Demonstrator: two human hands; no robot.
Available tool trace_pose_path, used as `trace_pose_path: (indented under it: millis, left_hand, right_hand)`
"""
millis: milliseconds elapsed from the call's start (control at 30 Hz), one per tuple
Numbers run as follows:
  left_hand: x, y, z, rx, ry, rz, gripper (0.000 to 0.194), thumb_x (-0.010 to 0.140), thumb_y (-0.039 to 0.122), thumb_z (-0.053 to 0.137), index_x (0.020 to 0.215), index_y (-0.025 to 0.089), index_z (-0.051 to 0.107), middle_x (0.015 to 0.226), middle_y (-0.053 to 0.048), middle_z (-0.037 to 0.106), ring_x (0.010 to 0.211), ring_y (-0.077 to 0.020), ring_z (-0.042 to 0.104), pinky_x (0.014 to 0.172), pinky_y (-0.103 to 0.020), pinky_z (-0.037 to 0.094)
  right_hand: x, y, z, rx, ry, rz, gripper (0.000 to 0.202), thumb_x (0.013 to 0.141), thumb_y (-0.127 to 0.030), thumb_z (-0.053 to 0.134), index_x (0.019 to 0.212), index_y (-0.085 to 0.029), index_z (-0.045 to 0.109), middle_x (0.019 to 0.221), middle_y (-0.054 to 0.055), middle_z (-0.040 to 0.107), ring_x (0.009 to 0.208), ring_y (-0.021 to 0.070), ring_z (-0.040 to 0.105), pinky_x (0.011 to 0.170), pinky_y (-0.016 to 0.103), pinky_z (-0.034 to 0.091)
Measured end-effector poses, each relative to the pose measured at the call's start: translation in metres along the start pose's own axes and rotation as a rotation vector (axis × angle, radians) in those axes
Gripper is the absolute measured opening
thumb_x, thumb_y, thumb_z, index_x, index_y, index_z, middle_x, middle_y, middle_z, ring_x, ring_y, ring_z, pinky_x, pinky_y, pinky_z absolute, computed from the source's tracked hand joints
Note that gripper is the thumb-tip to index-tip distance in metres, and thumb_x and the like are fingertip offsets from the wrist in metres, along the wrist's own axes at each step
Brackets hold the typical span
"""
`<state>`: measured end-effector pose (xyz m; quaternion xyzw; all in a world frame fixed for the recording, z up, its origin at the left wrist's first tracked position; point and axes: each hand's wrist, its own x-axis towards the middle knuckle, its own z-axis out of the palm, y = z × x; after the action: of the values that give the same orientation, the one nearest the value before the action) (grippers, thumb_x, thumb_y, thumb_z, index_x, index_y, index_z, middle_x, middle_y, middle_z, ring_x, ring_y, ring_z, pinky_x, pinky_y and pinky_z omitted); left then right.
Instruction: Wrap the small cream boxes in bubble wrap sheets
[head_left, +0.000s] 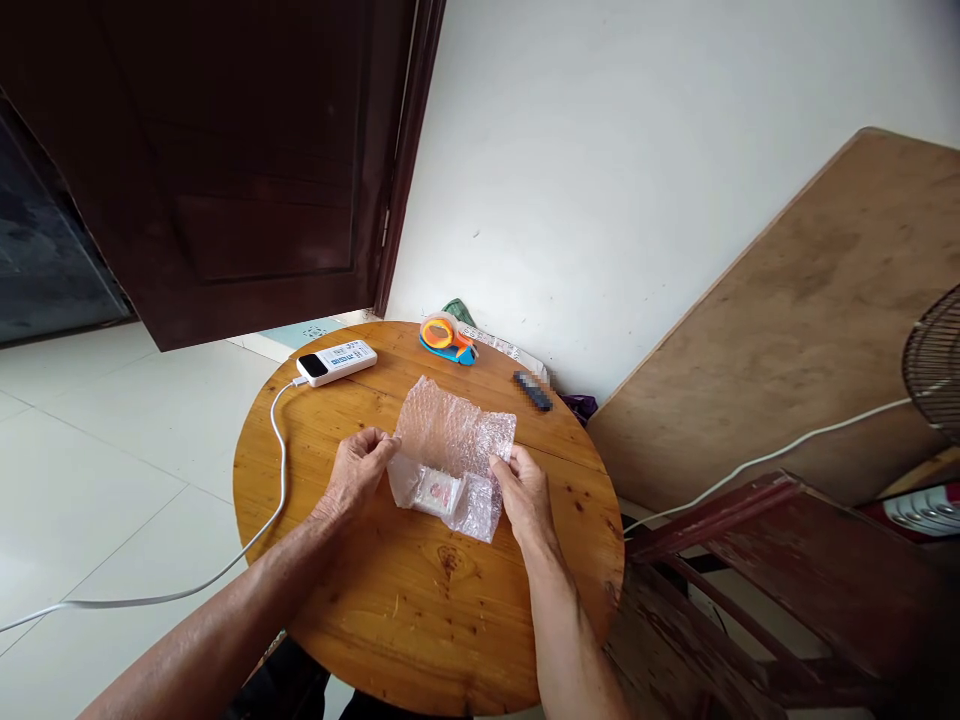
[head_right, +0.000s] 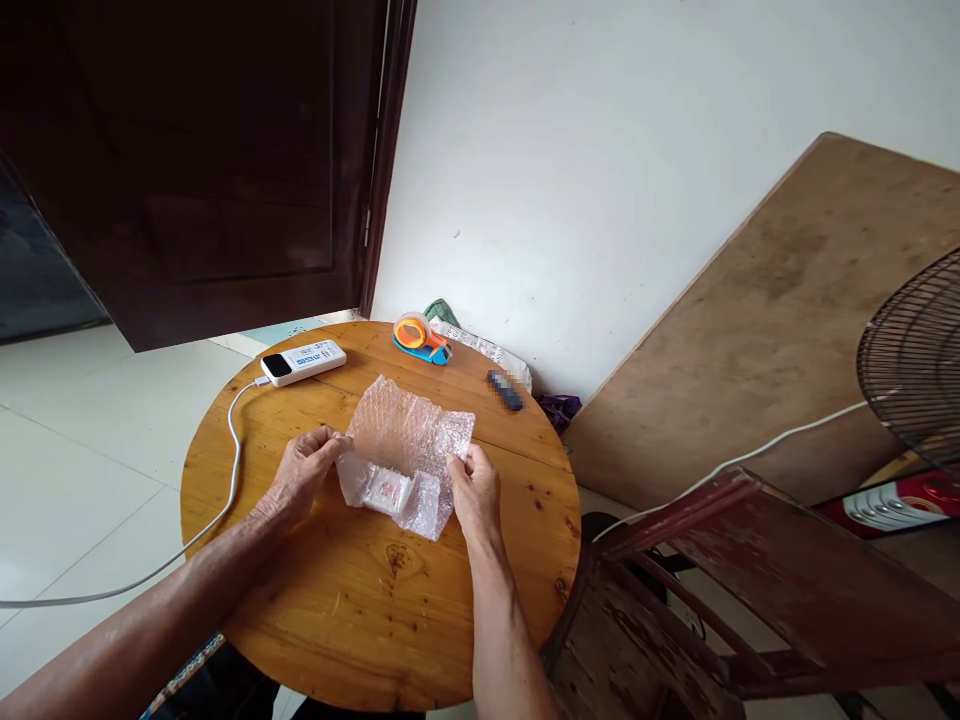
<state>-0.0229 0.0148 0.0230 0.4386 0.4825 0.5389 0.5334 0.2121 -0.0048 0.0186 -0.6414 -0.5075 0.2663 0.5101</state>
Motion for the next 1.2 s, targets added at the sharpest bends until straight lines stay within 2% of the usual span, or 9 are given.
trace_pose_path:
  millis: [200,400,533,633,700,833,967,1100,1200]
  left_hand:
    - [0.005,-0.002,-0.002,-0.180,0.017,-0.161,0.032,0.062,0.043,0.070,0.065,0.018,0.052,0.051,0.007,0.051,0.042,-0.0077,0.045,0.043,-0.020,0.037]
    - [0.003,0.000,-0.002,-0.167,0.019,-0.140,0.029,0.063,0.042,0.068,0.066,0.018,0.052,0.054,0.006,0.053,0.044,-0.0087,0.048,0.044,-0.020,0.038]
    - [0.001,0.002,-0.001,-0.098,0.000,-0.080,0.031,0.067,0.045,0.067,0.074,0.017,0.057,0.060,0.005,0.054,0.050,-0.0093,0.049,0.050,-0.021,0.041]
    - [-0.001,0.004,-0.001,0.012,-0.007,0.020,0.039,0.073,0.051,0.064,0.091,0.016,0.064,0.078,-0.002,0.063,0.069,-0.0155,0.059,0.064,-0.027,0.048]
    - [-0.002,0.005,-0.002,0.137,-0.002,0.152,0.043,0.074,0.051,0.063,0.100,0.016,0.067,0.102,-0.008,0.064,0.092,-0.0220,0.062,0.077,-0.032,0.051]
    - [-0.005,0.003,-0.002,0.313,-0.065,0.338,0.039,0.079,0.049,0.061,0.102,0.020,0.071,0.130,-0.013,0.054,0.125,-0.0303,0.050,0.092,-0.040,0.049]
    - [-0.007,0.000,-0.003,0.406,-0.065,0.386,0.033,0.085,0.047,0.057,0.098,0.021,0.072,0.131,-0.013,0.054,0.126,-0.0302,0.051,0.099,-0.045,0.047]
    - [-0.011,-0.001,-0.004,0.553,-0.032,0.586,0.026,0.087,0.038,0.055,0.100,0.020,0.069,0.137,-0.012,0.052,0.124,-0.0295,0.050,0.105,-0.048,0.042]
    - [-0.012,-0.005,-0.002,0.683,-0.166,0.668,0.031,0.087,0.033,0.052,0.111,0.018,0.065,0.129,-0.012,0.060,0.115,-0.0285,0.055,0.102,-0.049,0.042]
  right_hand:
    - [0.006,0.009,-0.010,-0.122,-0.005,0.020,0.034,0.073,-0.042,0.058,0.097,-0.018,0.063,0.054,-0.005,0.057,0.049,0.0147,0.048,0.050,0.025,0.035]
    - [0.006,0.009,-0.010,-0.238,0.004,-0.016,0.033,0.076,-0.042,0.053,0.099,-0.020,0.063,0.055,-0.004,0.060,0.050,0.0171,0.052,0.052,0.027,0.037]
    - [0.006,0.008,-0.009,-0.292,0.011,-0.056,0.036,0.075,-0.042,0.056,0.103,-0.019,0.064,0.069,0.001,0.070,0.064,0.0208,0.062,0.063,0.031,0.045]
    - [0.006,0.008,-0.007,-0.274,0.066,-0.087,0.042,0.075,-0.041,0.058,0.109,-0.018,0.064,0.091,0.007,0.074,0.070,0.0202,0.065,0.067,0.032,0.049]
    - [0.005,0.006,-0.005,-0.252,0.126,-0.143,0.043,0.076,-0.040,0.059,0.113,-0.018,0.062,0.107,0.010,0.072,0.075,0.0196,0.065,0.068,0.032,0.050]
    - [0.000,-0.002,-0.002,-0.236,0.211,-0.302,0.034,0.081,-0.034,0.057,0.111,-0.020,0.062,0.115,0.011,0.068,0.089,0.0214,0.065,0.072,0.034,0.051]
    - [-0.011,-0.016,0.000,-0.237,0.169,-0.464,0.017,0.087,-0.029,0.055,0.098,-0.021,0.064,0.106,0.008,0.070,0.094,0.0214,0.065,0.077,0.034,0.051]
    - [-0.023,-0.027,0.006,-0.266,0.069,-0.553,0.015,0.089,-0.026,0.054,0.100,-0.022,0.065,0.100,0.006,0.071,0.095,0.0218,0.065,0.085,0.036,0.051]
    - [-0.030,-0.031,0.013,-0.302,-0.108,-0.611,0.024,0.090,-0.027,0.054,0.112,-0.023,0.063,0.103,0.006,0.072,0.099,0.0228,0.065,0.089,0.036,0.049]
